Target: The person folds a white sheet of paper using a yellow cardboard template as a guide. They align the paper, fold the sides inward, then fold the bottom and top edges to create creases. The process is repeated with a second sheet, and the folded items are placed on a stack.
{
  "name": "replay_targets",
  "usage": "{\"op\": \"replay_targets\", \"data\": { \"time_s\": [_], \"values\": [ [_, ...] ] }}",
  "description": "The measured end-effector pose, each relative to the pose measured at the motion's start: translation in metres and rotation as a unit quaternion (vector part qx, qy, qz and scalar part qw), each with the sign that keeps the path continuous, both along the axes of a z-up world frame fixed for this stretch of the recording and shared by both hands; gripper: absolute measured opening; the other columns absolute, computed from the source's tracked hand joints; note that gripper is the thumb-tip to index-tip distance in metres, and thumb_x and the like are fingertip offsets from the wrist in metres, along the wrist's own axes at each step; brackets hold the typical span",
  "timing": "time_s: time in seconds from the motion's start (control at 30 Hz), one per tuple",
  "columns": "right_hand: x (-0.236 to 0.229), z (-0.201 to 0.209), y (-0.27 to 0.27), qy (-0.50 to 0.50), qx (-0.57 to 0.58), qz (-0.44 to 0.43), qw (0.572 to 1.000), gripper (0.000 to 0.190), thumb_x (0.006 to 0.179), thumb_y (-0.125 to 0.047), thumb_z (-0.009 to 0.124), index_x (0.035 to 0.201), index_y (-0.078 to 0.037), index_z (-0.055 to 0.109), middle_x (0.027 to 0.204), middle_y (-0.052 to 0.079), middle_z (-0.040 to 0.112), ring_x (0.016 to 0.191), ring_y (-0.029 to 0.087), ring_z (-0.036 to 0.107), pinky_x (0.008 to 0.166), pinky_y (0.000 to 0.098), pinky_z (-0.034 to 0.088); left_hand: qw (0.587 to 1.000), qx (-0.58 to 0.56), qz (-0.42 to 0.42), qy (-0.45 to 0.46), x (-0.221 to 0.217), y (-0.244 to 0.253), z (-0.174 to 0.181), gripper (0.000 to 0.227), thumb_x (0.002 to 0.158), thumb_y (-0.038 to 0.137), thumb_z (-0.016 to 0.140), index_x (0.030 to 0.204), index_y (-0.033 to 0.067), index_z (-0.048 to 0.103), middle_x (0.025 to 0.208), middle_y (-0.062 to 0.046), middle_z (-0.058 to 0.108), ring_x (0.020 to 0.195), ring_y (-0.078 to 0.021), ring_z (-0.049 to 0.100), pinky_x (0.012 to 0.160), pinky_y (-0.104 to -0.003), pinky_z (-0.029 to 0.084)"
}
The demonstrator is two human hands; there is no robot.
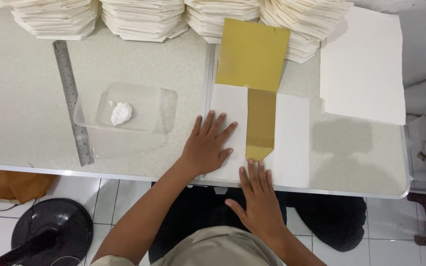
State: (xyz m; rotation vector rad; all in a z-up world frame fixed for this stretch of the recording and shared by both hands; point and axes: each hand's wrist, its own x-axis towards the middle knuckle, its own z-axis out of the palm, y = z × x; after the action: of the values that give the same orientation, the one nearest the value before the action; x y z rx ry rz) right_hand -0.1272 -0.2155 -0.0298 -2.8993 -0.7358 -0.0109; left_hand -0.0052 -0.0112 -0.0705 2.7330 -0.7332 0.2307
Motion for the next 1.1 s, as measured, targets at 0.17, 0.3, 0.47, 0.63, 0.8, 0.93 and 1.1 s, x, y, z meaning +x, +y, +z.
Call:
{"op": "replay_targets", "data": {
  "time_s": [0.17,0.3,0.47,0.63,0.8,0.93,1.1],
  "values": [
    [0.031,0.042,0.008,-0.044,0.101,0.021,0.994,0.067,0.097,-0.052,0.056,0.145,-0.006,0.049,0.161,0.026,0.031,0.151,0.051,0.025,0.120,0.0632,0.025,1.000,0.010,0.003,0.011,0.001,-0.001,-0.002,0.070,0.098,0.055,0.042,0.159,0.0230,0.030,0.164,-0.015,0.028,0.152,-0.0419,0.019,0.121,-0.061,0.014],
    [0.098,0.071,0.065,-0.092,0.202,0.112,0.969,0.080,0.093,-0.059,0.064,0.152,-0.008,0.047,0.159,0.030,0.030,0.148,0.058,0.020,0.121,0.0642,0.020,0.975,0.114,-0.008,0.192,0.003,-0.002,0.056,0.067,0.099,0.047,0.045,0.160,0.0240,0.030,0.167,-0.013,0.021,0.155,-0.0386,0.012,0.123,-0.057,0.005],
    [0.159,0.066,0.173,-0.077,0.140,0.209,0.965,0.091,0.089,-0.078,0.049,0.150,-0.011,0.052,0.164,0.028,0.022,0.151,0.056,0.017,0.121,0.0687,0.017,0.979,0.097,0.001,0.179,0.000,0.002,0.041,0.075,0.098,0.057,0.046,0.162,0.0296,0.018,0.168,-0.012,0.017,0.155,-0.0407,0.009,0.123,-0.060,0.003],
    [0.173,0.058,0.237,-0.032,-0.013,0.264,0.964,0.100,0.082,-0.092,0.029,0.153,-0.023,0.048,0.169,0.018,0.013,0.156,0.047,0.006,0.126,0.0656,0.005,0.988,0.086,-0.006,0.131,0.003,0.000,0.000,0.085,0.095,0.062,0.052,0.163,0.0330,0.010,0.167,-0.012,0.017,0.155,-0.0402,0.012,0.124,-0.061,0.007],
    [0.170,0.062,0.243,-0.024,-0.040,0.232,0.972,0.097,0.081,-0.093,0.026,0.147,-0.028,0.054,0.168,0.014,0.021,0.156,0.041,0.010,0.126,0.0624,0.006,0.973,-0.045,0.030,-0.226,0.011,-0.007,-0.051,0.072,0.097,0.068,0.042,0.160,0.0392,0.024,0.156,-0.011,0.034,0.146,-0.0408,0.033,0.115,-0.063,0.029],
    [0.167,0.054,0.233,-0.018,-0.052,0.233,0.971,0.093,0.082,-0.091,0.030,0.142,-0.026,0.059,0.167,0.015,0.026,0.157,0.041,0.011,0.126,0.0610,0.002,0.962,-0.048,0.029,-0.266,0.011,-0.005,-0.047,0.073,0.097,0.068,0.042,0.161,0.0373,0.024,0.156,-0.013,0.032,0.145,-0.0422,0.032,0.114,-0.063,0.030],
    [0.161,0.050,0.182,-0.091,0.178,0.228,0.953,0.086,0.092,-0.077,0.054,0.157,-0.021,0.044,0.169,0.020,0.016,0.155,0.048,0.010,0.124,0.0666,0.013,0.995,-0.017,-0.102,-0.001,0.012,0.018,-0.031,0.083,0.097,0.071,0.037,0.162,0.0376,-0.001,0.163,-0.022,0.020,0.145,-0.0572,0.027,0.116,-0.072,0.020]
  ]
}}
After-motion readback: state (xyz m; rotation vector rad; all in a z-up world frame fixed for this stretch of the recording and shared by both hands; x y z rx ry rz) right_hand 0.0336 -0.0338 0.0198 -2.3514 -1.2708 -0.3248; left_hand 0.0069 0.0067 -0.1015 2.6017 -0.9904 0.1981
